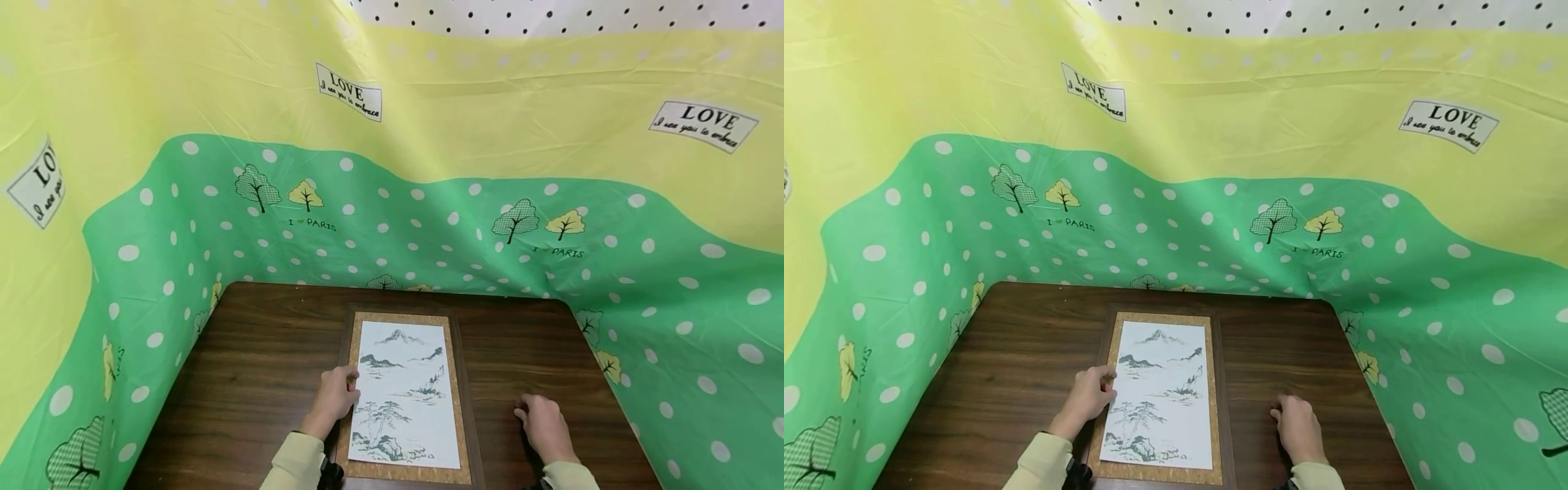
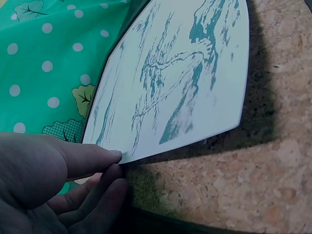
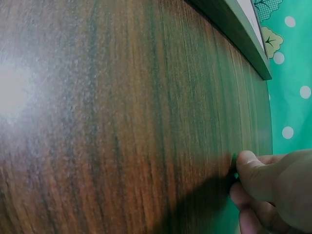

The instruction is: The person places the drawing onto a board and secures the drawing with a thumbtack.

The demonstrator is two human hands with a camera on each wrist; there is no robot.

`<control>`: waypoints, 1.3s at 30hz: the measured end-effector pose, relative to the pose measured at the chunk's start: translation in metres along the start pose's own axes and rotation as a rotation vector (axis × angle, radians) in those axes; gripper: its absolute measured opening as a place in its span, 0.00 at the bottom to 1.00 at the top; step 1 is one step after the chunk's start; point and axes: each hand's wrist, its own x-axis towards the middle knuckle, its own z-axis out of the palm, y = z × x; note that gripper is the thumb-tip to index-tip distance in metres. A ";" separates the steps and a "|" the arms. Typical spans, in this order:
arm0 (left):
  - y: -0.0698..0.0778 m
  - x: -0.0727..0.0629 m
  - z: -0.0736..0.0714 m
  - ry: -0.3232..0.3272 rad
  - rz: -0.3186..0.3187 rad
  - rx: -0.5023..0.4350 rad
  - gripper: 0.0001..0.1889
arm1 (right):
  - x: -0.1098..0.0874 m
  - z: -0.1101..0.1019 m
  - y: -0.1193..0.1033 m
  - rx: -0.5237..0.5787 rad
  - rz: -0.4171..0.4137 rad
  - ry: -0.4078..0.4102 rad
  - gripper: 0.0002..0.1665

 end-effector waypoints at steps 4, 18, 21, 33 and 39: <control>-0.001 0.000 -0.001 -0.006 0.005 0.001 0.13 | -0.001 0.000 -0.001 0.007 -0.002 0.009 0.04; 0.000 0.000 -0.002 0.008 0.003 0.006 0.12 | 0.006 -0.007 -0.006 -0.025 0.008 -0.072 0.02; 0.001 0.000 -0.002 0.011 0.005 0.005 0.12 | 0.007 -0.006 -0.006 -0.039 -0.012 -0.051 0.02; 0.001 0.000 -0.001 0.018 -0.001 0.023 0.12 | 0.017 0.001 -0.013 0.040 -0.015 0.003 0.02; 0.001 -0.003 0.001 0.014 0.020 0.014 0.12 | 0.027 0.002 -0.026 0.124 -0.039 0.029 0.03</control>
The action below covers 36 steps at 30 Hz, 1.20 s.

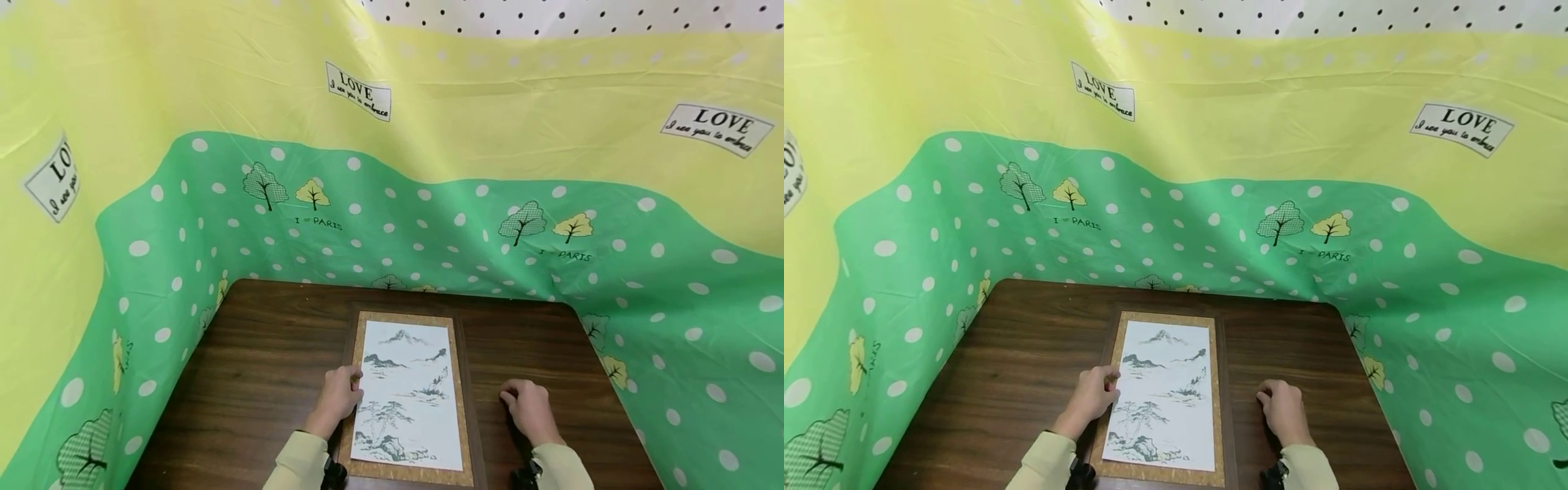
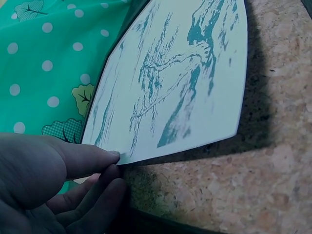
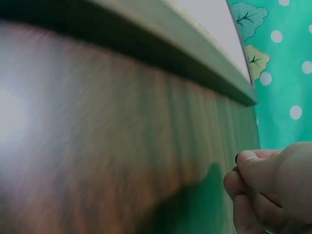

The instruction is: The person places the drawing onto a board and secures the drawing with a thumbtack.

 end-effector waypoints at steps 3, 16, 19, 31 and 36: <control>-0.001 -0.001 0.000 0.001 0.008 -0.007 0.12 | 0.006 0.004 -0.008 0.056 -0.016 0.032 0.03; -0.003 0.001 -0.001 0.006 0.065 0.038 0.12 | 0.041 0.023 -0.053 0.235 -0.037 0.035 0.06; -0.003 0.001 -0.002 0.000 0.069 0.039 0.12 | 0.050 0.027 -0.065 0.258 -0.039 0.023 0.06; -0.001 0.002 -0.003 0.014 0.063 0.047 0.12 | 0.082 0.051 -0.096 0.348 -0.084 0.008 0.05; -0.002 0.002 -0.002 0.024 0.077 0.068 0.12 | 0.095 0.059 -0.106 0.359 -0.056 -0.005 0.05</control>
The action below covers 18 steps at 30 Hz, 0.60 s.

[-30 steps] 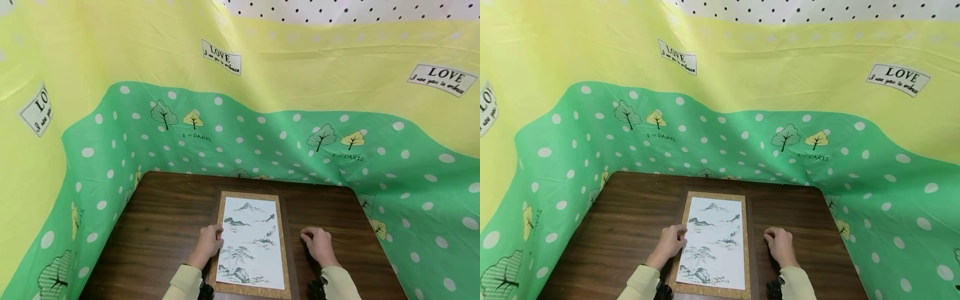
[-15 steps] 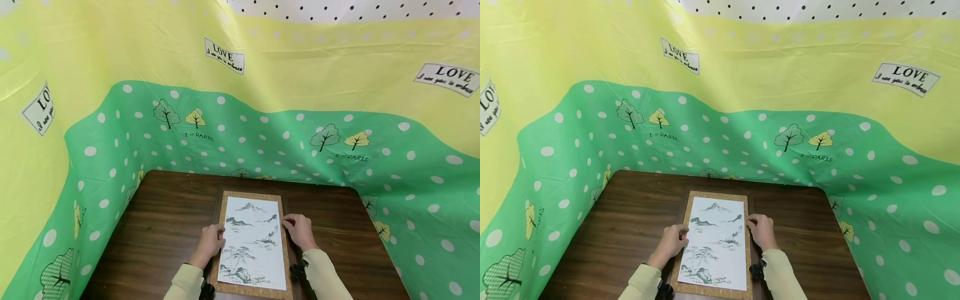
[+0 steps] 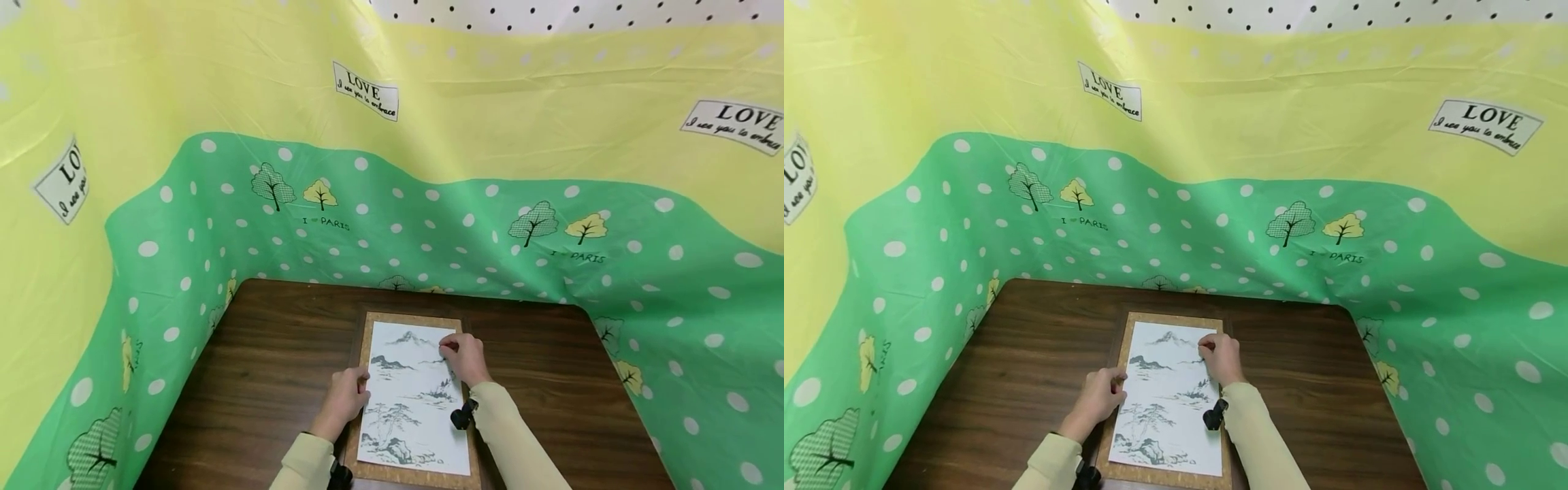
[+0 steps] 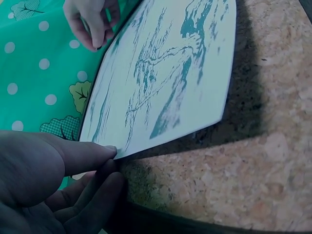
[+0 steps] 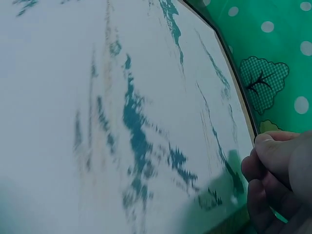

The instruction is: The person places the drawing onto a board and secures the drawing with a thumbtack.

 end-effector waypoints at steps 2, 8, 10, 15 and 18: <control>0.000 0.001 0.000 0.009 0.012 0.007 0.12 | 0.006 0.003 -0.003 0.011 0.005 -0.006 0.05; 0.001 0.003 -0.001 0.024 0.014 0.006 0.11 | 0.020 0.011 -0.011 0.034 -0.028 -0.019 0.04; 0.001 0.003 0.000 0.019 0.014 0.011 0.11 | 0.024 0.014 -0.013 0.029 -0.036 -0.017 0.03; 0.000 0.000 0.001 0.021 0.011 0.018 0.11 | 0.029 0.022 -0.016 0.032 -0.057 -0.018 0.03; 0.001 -0.001 0.002 0.032 0.019 0.021 0.12 | 0.033 0.025 -0.016 0.047 -0.057 -0.028 0.03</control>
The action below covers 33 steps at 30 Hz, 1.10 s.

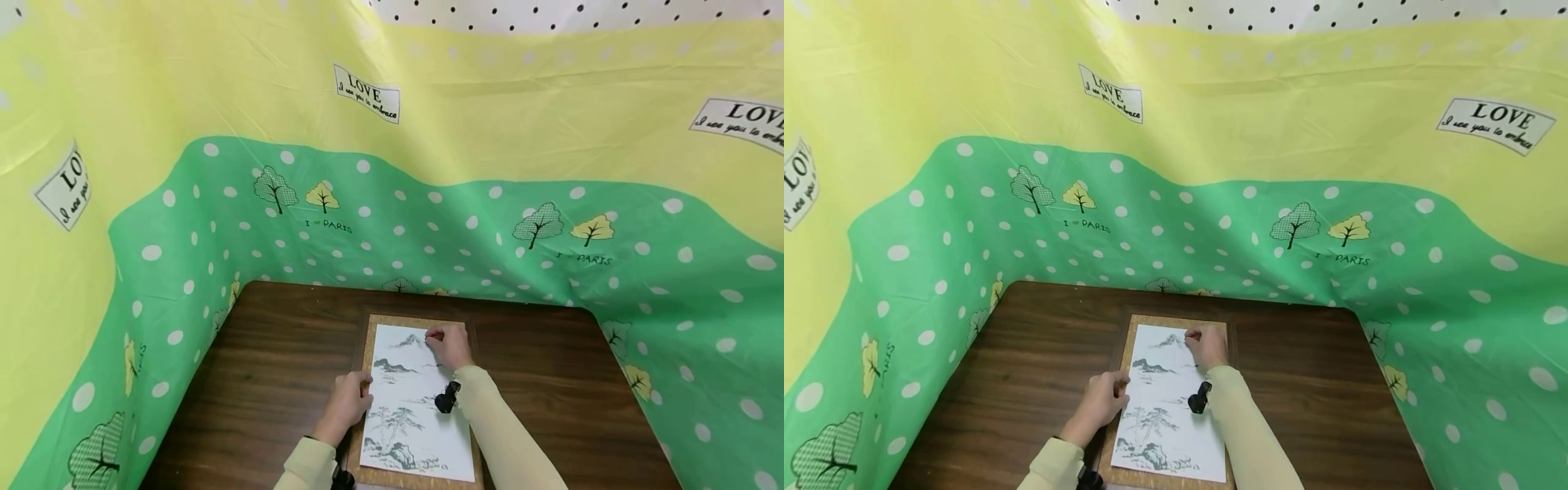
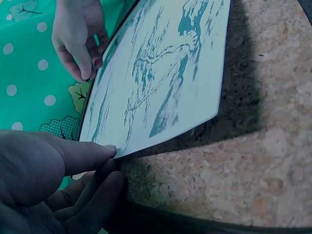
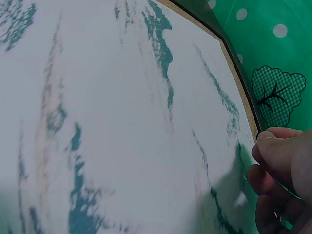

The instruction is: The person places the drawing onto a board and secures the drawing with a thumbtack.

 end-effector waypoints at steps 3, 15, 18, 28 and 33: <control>0.000 -0.001 0.000 0.016 0.019 0.010 0.12 | 0.006 0.004 -0.001 -0.011 0.024 -0.005 0.03; -0.001 -0.002 0.000 0.020 0.018 0.002 0.12 | 0.011 0.010 -0.010 -0.036 0.135 -0.006 0.04; -0.002 -0.002 0.001 0.014 0.015 0.003 0.13 | 0.012 0.011 -0.011 -0.052 0.149 -0.004 0.05; -0.002 -0.003 0.001 0.013 0.017 0.004 0.13 | 0.017 0.017 -0.006 -0.121 0.190 -0.003 0.05; -0.002 -0.002 0.001 0.028 0.017 0.013 0.13 | 0.022 0.018 -0.006 -0.114 0.208 -0.017 0.05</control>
